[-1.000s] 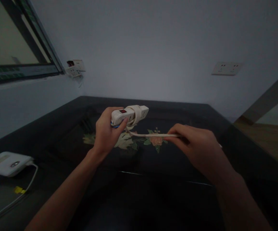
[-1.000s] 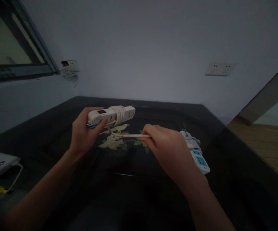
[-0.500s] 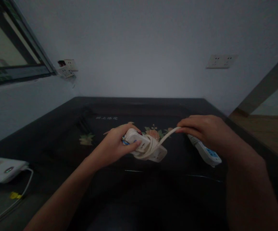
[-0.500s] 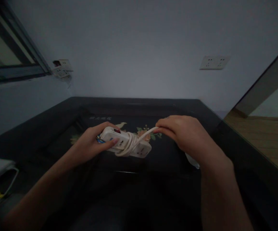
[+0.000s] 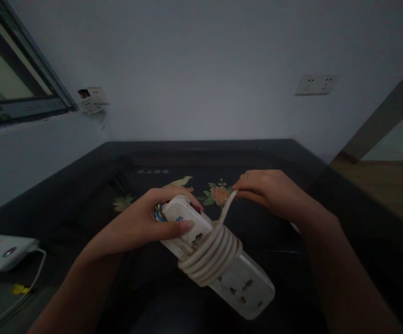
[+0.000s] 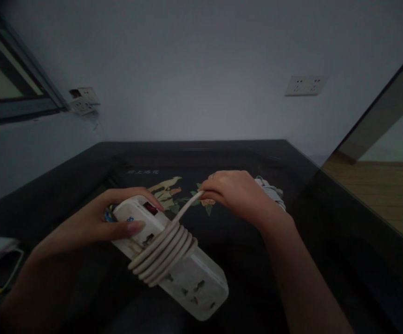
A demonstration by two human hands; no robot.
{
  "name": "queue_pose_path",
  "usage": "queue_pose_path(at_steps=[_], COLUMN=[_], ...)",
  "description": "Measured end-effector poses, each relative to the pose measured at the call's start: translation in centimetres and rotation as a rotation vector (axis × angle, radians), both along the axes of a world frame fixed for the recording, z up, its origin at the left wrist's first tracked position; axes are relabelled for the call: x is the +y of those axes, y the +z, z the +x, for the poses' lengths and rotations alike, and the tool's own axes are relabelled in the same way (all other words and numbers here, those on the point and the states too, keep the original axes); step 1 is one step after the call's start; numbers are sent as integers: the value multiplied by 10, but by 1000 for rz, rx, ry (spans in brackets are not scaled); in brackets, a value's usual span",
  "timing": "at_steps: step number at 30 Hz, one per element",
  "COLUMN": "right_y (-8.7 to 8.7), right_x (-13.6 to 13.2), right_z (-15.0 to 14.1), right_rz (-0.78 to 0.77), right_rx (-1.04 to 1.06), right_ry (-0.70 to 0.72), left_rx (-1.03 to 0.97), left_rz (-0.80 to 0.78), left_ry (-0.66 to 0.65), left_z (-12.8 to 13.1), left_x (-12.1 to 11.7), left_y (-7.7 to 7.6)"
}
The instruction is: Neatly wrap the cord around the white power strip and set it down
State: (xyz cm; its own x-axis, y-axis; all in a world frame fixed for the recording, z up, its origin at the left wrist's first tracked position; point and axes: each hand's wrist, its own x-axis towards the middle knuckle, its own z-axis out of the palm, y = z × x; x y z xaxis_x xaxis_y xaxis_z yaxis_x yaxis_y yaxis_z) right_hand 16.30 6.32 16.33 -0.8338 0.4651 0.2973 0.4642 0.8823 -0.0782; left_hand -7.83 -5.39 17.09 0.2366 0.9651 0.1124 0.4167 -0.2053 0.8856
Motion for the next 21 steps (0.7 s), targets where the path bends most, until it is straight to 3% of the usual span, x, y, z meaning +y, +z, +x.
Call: queue_pose_path(at_steps=[5, 8, 11, 14, 16, 21], right_y=[-1, -2, -4, -12, -18, -25], right_x=[1, -1, -4, -2, 0, -6], right_z=[-7, -12, -20, -30, -37, -49], right_rz=[-100, -264, -435, -525, -490, -167], right_rx=[82, 122, 148, 209, 247, 288], right_ry=[-16, 18, 10, -2, -23, -211], left_rx=[-399, -568, -628, -533, -462, -470], left_rz=[-88, -135, -136, -59, 7, 53], left_ry=[105, 107, 118, 146, 169, 178], left_z=[11, 16, 18, 19, 19, 21], left_x=[1, 3, 4, 3, 1, -5], left_y=[-4, -8, -13, -13, -12, -5])
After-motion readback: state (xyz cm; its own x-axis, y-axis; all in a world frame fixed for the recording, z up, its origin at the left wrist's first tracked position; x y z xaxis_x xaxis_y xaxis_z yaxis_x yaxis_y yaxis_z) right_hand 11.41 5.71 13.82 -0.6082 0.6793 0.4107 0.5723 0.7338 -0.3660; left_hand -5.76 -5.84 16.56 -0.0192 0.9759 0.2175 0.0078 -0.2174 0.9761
